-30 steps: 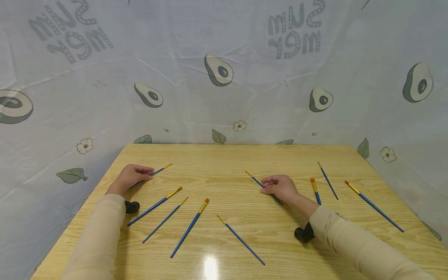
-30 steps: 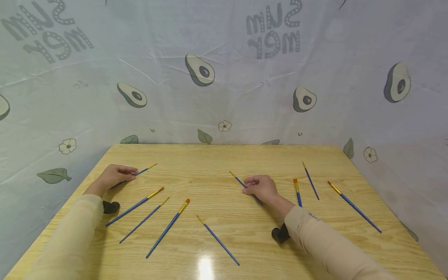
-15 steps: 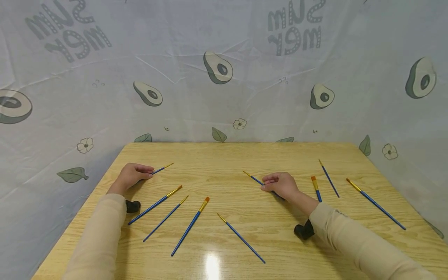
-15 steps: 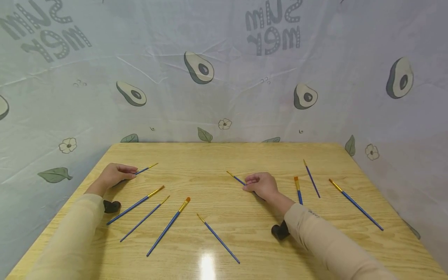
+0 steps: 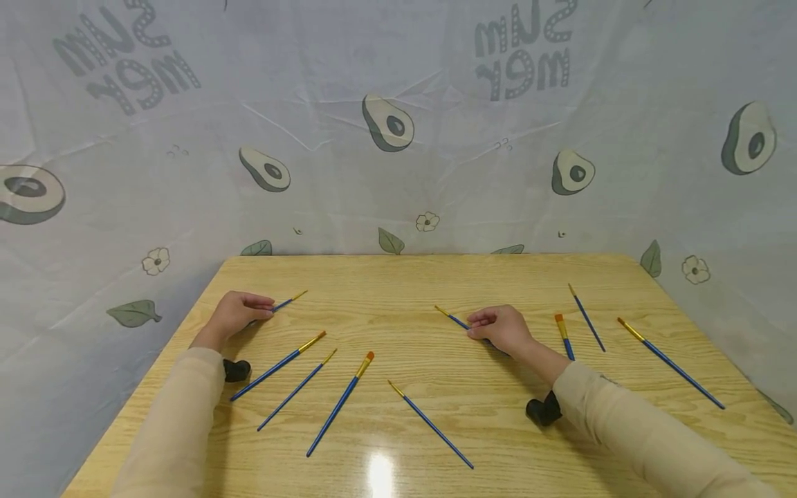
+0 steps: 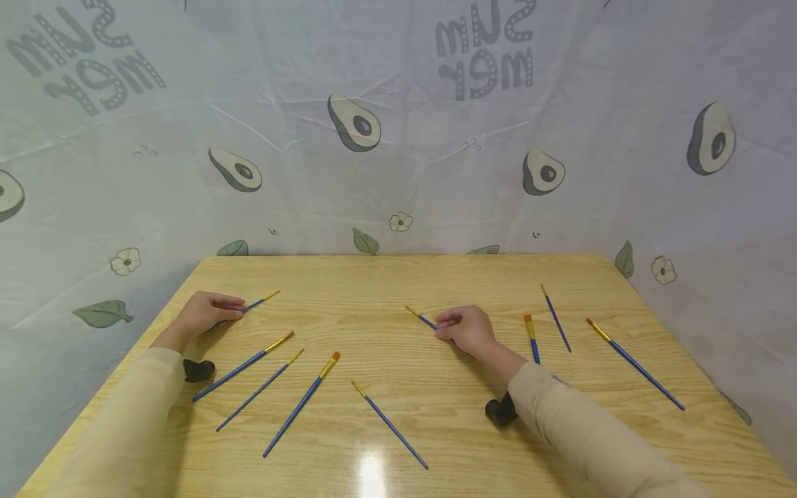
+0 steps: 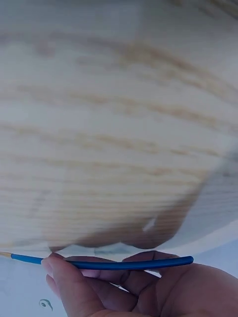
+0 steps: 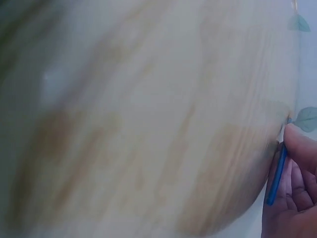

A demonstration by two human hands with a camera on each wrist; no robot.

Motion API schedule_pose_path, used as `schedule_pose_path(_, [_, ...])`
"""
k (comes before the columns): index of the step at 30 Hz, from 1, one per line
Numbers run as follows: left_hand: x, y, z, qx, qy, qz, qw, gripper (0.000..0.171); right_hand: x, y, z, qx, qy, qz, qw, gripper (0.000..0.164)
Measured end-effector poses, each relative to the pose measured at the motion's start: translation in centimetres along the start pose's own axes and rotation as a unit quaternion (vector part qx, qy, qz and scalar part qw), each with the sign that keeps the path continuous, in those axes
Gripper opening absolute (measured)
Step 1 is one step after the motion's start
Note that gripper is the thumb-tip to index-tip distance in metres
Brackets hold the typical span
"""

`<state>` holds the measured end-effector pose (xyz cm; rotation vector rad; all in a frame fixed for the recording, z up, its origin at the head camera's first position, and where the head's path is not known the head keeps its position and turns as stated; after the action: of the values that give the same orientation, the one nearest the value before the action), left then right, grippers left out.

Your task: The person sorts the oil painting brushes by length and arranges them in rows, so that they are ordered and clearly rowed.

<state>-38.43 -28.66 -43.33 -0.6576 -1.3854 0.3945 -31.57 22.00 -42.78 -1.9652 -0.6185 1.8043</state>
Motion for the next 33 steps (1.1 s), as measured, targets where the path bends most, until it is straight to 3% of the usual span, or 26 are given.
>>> schedule_pose_path(9, [0.7, 0.5, 0.7, -0.011, 0.012, 0.028, 0.9995, 0.030, 0.0, -0.6, -0.3, -0.026, -0.003, -0.008, 1.000, 0.023])
schedule_pose_path(16, [2.1, 0.9, 0.8, -0.022, 0.014, 0.029, 0.9992, 0.029, -0.3, -1.1, -0.3, -0.054, 0.023, -0.003, 0.998, 0.025])
schedule_pose_path(25, [4.3, 1.3, 0.9, -0.045, 0.055, 0.030, 0.9970, 0.032, -1.3, -1.3, 0.1, -0.106, 0.031, 0.014, 0.994, 0.032])
schedule_pose_path(33, [6.2, 2.4, 1.4, -0.061, 0.033, -0.009, 0.9976, 0.037, -2.0, -1.4, 0.6, -0.126, 0.059, 0.058, 0.989, 0.037])
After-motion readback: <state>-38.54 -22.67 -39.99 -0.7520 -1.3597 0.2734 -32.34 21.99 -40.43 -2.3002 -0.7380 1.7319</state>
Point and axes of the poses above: each hand's wrist, its own z-axis towards the middle knuckle, its own y-axis out of the palm, x = y × z, the point moved 6 cm from there along z, towards the middle knuckle, and after that the axes turned 5 degrees about y, right-handed, at the moved point
